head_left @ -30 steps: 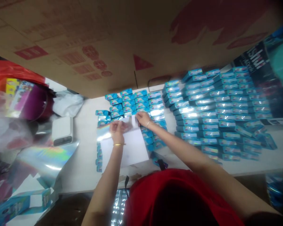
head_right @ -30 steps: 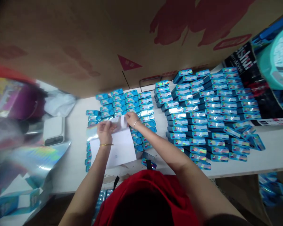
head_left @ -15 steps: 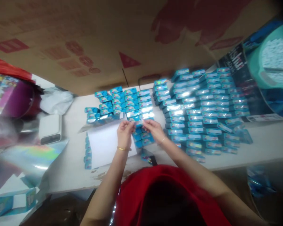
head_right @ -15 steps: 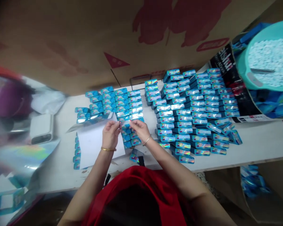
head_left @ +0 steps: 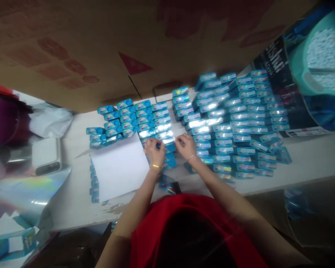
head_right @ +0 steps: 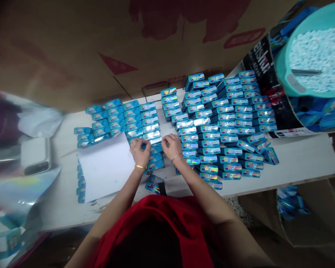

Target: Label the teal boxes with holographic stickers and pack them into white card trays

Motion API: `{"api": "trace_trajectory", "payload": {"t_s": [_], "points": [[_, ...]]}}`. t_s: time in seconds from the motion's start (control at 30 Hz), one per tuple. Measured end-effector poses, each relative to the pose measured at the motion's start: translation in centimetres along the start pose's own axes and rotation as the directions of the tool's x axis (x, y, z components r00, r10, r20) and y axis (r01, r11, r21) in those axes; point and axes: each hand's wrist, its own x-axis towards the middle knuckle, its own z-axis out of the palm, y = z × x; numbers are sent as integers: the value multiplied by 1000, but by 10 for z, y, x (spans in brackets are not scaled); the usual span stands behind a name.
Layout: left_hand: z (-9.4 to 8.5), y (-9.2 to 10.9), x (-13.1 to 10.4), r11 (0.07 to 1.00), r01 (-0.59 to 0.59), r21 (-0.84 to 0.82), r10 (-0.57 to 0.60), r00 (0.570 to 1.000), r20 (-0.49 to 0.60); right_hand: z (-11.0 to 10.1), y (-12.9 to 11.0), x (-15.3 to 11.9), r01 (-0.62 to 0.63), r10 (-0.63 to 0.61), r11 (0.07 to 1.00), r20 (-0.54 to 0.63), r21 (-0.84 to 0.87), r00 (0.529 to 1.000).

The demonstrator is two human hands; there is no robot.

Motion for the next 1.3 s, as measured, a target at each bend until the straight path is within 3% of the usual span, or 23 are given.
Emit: {"api": "trace_trajectory", "payload": {"t_s": [0.23, 0.5, 0.6, 0.67, 0.77, 0.87, 0.93, 1.0, 1.03, 1.1, 1.17, 1.3], "points": [[12, -4, -2, 992, -11, 123, 8, 999, 32, 6, 8, -2, 23, -16, 983, 39, -181, 999], [10, -2, 4, 972, 78, 222, -87, 996, 27, 15, 14, -6, -36, 37, 995, 14, -89, 999], [11, 1, 2, 966, 105, 237, -118, 992, 42, 17, 17, -11, 10, -4, 999, 118, -52, 993], [6, 5, 1, 969, 60, 239, -78, 995, 68, 17, 19, -12, 35, -12, 995, 233, -95, 972], [-20, 8, 19, 978, -172, 116, 164, 984, 74, 12, 18, -8, 57, 8, 977, 302, -205, 953], [-71, -2, 72, 936, -347, 56, 350, 933, -81, 7, 5, 2, 49, -22, 983, 151, -175, 988], [-108, -18, 115, 944, -286, 165, 302, 950, -79, 7, -13, 11, 76, -71, 994, 63, -74, 995], [-134, -39, 146, 909, -187, 373, 155, 981, 113, 13, -35, 20, 111, -112, 993, 28, 38, 993], [-140, -50, 153, 866, -193, 462, 89, 967, 237, 18, -46, 23, 121, -123, 989, 23, 84, 992], [-143, -72, 148, 789, -281, 547, 33, 907, 419, 33, -65, 26, 131, -137, 981, 34, 145, 990], [-136, -91, 125, 758, -387, 524, 110, 869, 483, 51, -77, 26, 137, -147, 977, 53, 162, 988], [-121, -116, 75, 811, -410, 417, 274, 896, 349, 87, -91, 23, 150, -166, 978, 108, 142, 980]]}}
